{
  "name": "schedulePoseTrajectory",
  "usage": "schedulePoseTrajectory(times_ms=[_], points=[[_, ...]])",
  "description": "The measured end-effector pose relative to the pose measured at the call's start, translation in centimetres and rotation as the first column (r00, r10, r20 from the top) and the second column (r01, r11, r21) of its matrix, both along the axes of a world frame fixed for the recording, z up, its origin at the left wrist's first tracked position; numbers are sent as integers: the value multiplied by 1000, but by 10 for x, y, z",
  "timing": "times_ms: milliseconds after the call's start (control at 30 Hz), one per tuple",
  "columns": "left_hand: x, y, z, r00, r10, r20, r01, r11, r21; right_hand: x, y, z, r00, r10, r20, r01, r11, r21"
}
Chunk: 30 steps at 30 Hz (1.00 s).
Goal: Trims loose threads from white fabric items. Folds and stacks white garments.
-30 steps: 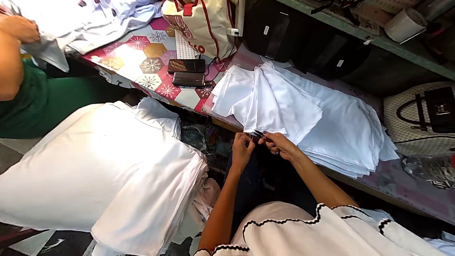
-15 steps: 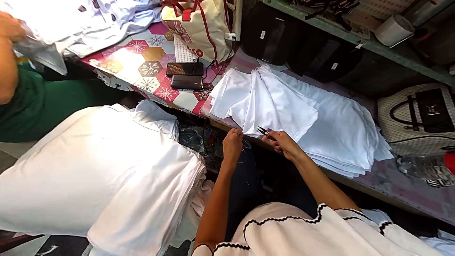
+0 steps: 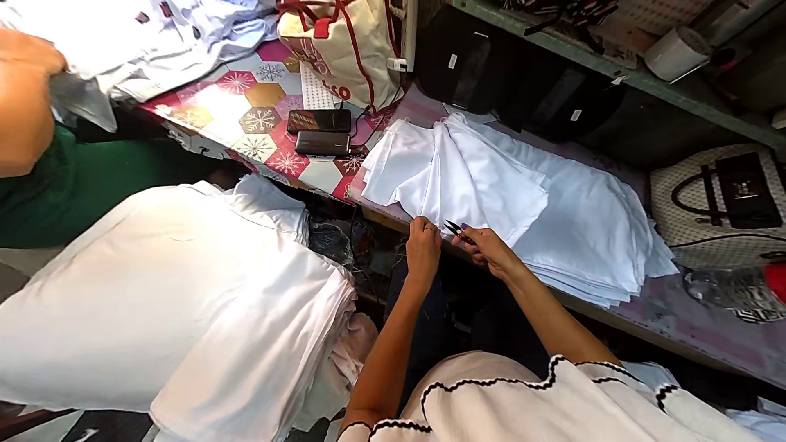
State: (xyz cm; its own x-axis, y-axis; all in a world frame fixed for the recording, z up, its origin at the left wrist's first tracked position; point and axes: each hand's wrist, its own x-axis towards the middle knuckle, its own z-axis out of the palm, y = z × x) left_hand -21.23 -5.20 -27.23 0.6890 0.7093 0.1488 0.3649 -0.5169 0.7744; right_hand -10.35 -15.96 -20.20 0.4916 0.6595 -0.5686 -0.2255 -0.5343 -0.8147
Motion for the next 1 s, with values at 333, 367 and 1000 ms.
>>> schedulePoseTrajectory(times_ms=[333, 367, 1000], points=[[-6, 5, -17, 978, 17, 206, 20, 984, -175, -9, 8, -14, 996, -35, -80, 29, 996, -82], [-5, 5, -18, 978, 16, 210, 21, 985, -174, -9, 9, -16, 995, -45, -85, 39, 996, -75], [-15, 24, -20, 970, -128, 204, 119, 991, 55, -10, 28, -31, 420, 248, 873, -224, 961, -166]])
